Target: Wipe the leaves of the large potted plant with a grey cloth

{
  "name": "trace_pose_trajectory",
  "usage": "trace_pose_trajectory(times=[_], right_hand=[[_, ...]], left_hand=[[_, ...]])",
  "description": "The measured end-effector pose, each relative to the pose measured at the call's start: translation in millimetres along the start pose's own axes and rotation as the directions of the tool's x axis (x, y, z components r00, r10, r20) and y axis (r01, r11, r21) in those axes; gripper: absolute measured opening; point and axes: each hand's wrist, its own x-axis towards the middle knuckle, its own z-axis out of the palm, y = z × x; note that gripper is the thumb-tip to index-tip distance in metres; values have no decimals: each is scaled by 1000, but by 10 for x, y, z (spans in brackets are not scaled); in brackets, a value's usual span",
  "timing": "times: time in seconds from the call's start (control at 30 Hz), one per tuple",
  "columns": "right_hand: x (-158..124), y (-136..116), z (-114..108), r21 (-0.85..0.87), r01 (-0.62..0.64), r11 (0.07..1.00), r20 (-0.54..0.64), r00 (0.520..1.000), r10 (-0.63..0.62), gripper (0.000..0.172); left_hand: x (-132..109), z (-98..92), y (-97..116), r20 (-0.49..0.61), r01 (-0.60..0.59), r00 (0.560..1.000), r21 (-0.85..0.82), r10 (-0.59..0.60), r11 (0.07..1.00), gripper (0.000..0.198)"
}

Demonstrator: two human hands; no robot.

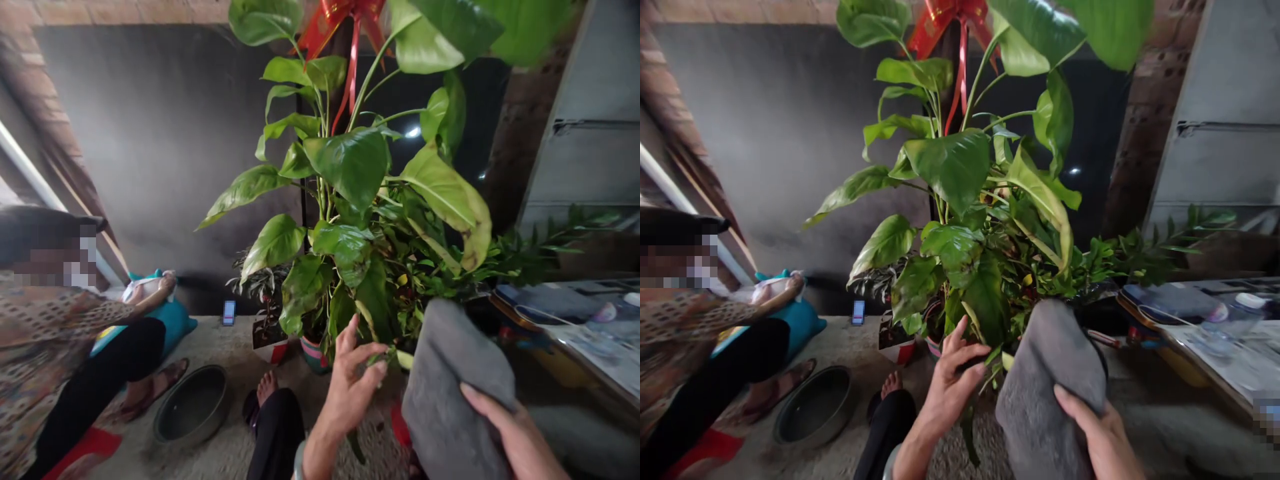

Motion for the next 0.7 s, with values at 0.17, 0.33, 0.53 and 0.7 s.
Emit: trace_pose_trajectory(times=[0.17,0.33,0.53,0.7], right_hand=[[-82,-290,424,263,-61,963,339,940,-33,62],[7,221,433,233,-400,886,455,850,265,44],[-2,-298,230,428,-412,804,419,879,227,33],[-61,-461,706,398,-564,724,694,701,165,20]], left_hand=[[-16,189,-169,34,12,999,160,-18,987,67],[-93,-75,-264,-1,72,997,153,-72,986,69],[-92,-203,-216,-101,205,975,41,-200,978,60],[-103,-164,-158,-65,193,979,-15,-193,981,60]])
